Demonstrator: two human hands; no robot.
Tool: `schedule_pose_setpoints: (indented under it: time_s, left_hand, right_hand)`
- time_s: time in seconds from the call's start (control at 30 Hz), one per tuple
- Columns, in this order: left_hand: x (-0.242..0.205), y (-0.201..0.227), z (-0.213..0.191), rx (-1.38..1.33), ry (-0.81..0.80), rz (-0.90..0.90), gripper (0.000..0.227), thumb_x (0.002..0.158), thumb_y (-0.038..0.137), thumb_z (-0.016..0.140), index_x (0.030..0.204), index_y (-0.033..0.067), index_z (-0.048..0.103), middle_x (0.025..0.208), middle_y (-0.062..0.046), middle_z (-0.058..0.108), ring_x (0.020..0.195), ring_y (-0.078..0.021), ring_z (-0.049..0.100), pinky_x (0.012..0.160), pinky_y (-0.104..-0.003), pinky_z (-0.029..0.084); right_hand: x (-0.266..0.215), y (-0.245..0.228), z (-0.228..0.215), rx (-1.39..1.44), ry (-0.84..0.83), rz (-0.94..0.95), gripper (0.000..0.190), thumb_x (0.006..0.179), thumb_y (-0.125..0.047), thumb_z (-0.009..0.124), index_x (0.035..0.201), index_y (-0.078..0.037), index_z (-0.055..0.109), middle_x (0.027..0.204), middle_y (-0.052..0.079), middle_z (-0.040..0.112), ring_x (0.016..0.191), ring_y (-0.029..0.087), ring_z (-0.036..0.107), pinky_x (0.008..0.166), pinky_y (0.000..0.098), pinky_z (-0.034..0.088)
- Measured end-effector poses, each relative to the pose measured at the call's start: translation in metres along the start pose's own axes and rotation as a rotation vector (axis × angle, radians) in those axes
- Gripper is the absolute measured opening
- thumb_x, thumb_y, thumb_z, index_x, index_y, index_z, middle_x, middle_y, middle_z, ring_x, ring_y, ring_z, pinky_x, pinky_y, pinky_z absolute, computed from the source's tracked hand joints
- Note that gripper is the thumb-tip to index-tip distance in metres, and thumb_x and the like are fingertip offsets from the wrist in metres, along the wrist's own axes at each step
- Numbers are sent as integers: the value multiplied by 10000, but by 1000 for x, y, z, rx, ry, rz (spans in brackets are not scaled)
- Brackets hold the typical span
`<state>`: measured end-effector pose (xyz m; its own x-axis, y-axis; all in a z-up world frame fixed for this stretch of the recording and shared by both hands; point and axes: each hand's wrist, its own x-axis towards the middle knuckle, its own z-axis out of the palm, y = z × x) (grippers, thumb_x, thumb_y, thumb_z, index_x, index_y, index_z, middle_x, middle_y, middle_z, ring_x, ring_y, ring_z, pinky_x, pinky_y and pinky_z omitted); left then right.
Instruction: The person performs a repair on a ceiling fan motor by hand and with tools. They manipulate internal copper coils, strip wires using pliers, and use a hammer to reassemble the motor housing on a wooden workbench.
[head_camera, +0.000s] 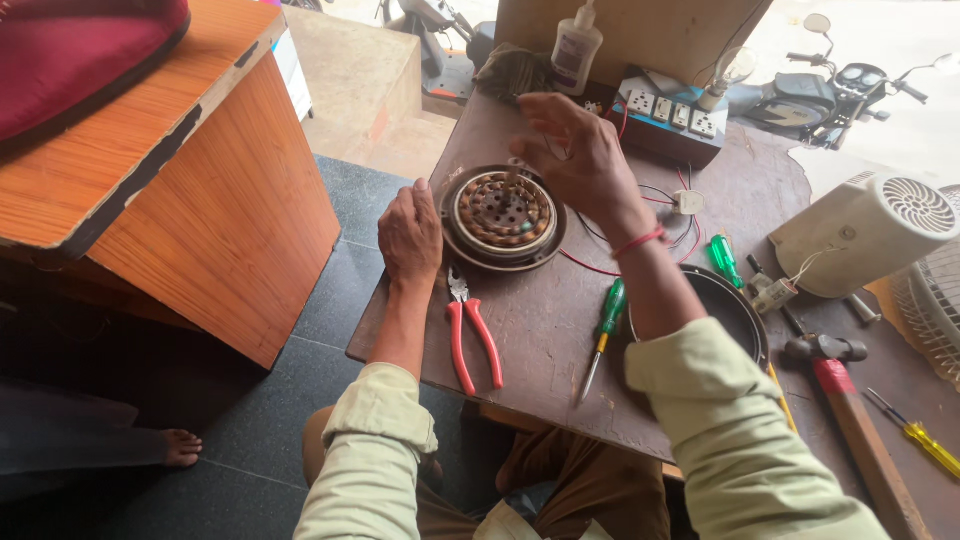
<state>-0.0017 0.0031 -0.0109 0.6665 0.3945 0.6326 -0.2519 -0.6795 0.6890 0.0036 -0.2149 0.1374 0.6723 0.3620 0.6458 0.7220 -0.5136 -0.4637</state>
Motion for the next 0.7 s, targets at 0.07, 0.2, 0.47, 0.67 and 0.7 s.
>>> schedule_pose_setpoints:
  time_s: [0.07,0.2,0.47,0.67,0.7]
  left_hand:
    - [1,4,0,13,-18,16,544,1113,390,396,824,-1,637,733,-231,668,695,-445,683,638,-531,509]
    - [3,12,-4,37,-239,-207,453,1033,370,401,916,57,708,746,-203,705,724,-404,730,673,-516,558]
    - [2,11,-4,153,-299,-79,411,1013,328,414,1086,103,750,897,-233,737,878,-460,709,814,-548,544]
    - [-1,6,-2,110,-323,-86,430,1032,341,388,1113,82,721,882,-237,736,904,-453,716,839,-536,549]
    - [-1,6,-3,96,-320,-90,431,1031,344,389,1111,83,723,886,-240,735,906,-456,714,837,-536,549]
  right_hand:
    - [3,5,-6,82,-128,-32,515,874,-136,826,1344,-41,637,1243,156,725,1151,254,703,958,367,566]
    - [1,14,8,233,-308,97,432,870,-61,769,1288,-58,661,1231,95,738,1128,162,711,966,303,581]
    - [-13,36,33,555,-241,235,180,919,18,693,1080,-38,750,1023,77,785,985,83,746,916,260,616]
    - [-27,11,56,3,110,310,213,872,-165,843,1017,-47,743,899,109,792,849,148,779,764,279,600]
    - [-27,8,53,-144,56,380,295,879,-254,880,1005,-34,729,885,125,786,820,180,767,760,301,584]
